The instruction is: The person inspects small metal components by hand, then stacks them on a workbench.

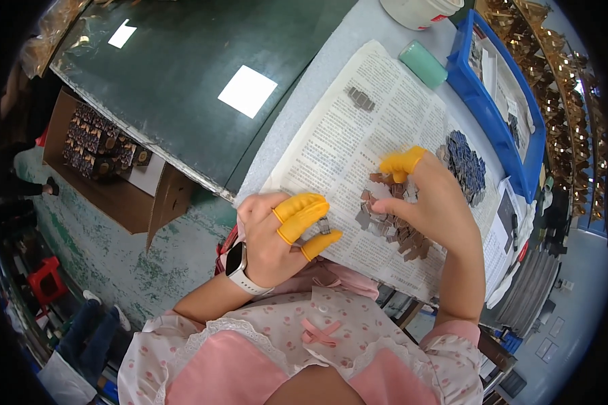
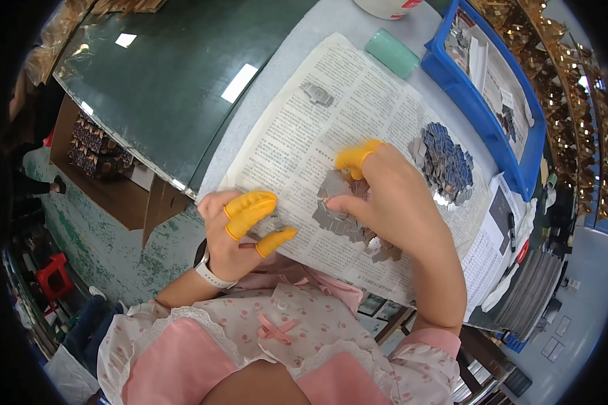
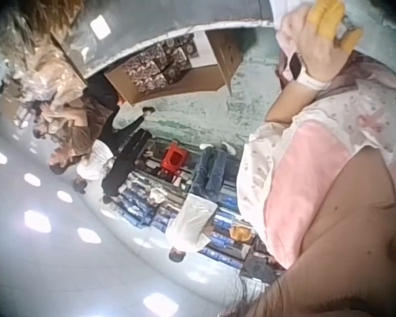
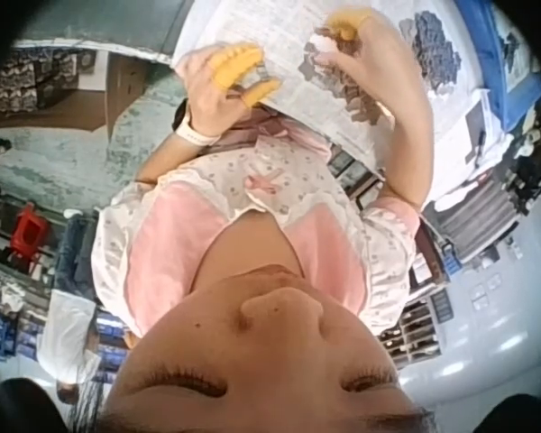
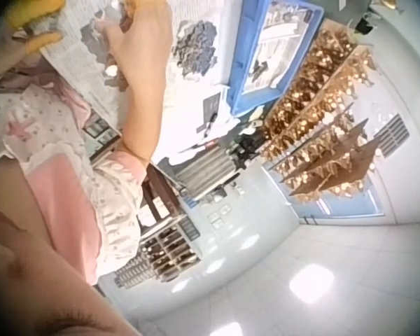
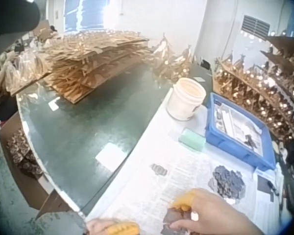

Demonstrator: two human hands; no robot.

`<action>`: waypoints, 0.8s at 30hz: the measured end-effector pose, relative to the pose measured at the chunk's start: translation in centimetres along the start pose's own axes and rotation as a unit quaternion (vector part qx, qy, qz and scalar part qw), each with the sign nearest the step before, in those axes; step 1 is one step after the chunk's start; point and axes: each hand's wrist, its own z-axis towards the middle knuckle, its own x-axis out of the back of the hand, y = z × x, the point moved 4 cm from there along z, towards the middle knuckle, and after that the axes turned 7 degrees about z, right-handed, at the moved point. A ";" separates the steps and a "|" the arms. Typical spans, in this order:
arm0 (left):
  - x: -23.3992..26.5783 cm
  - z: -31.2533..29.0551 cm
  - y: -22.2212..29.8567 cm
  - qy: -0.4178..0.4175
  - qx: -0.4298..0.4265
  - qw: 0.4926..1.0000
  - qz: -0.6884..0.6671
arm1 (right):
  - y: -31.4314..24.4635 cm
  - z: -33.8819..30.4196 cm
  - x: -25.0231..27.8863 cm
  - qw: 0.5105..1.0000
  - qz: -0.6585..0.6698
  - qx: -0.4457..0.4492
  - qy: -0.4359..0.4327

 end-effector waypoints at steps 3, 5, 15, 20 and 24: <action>0.0 0.0 0.0 -0.006 -0.001 1.000 0.004 | -0.2 -0.7 0.3 1.000 -0.001 0.009 0.017; 0.0 -0.1 0.1 -0.003 -0.006 1.000 0.010 | 0.2 -1.0 -0.2 0.998 -0.003 -0.048 0.028; 0.0 0.0 0.1 -0.002 -0.001 1.000 0.005 | 0.5 -0.5 -0.6 0.993 0.077 -0.090 0.001; -0.1 0.1 0.1 0.000 -0.006 1.000 0.002 | 0.0 -0.7 -0.3 0.995 0.050 -0.089 0.011; 0.0 -0.1 -0.1 -0.003 -0.001 1.000 0.010 | -0.5 -0.2 -0.1 0.983 0.095 -0.153 -0.026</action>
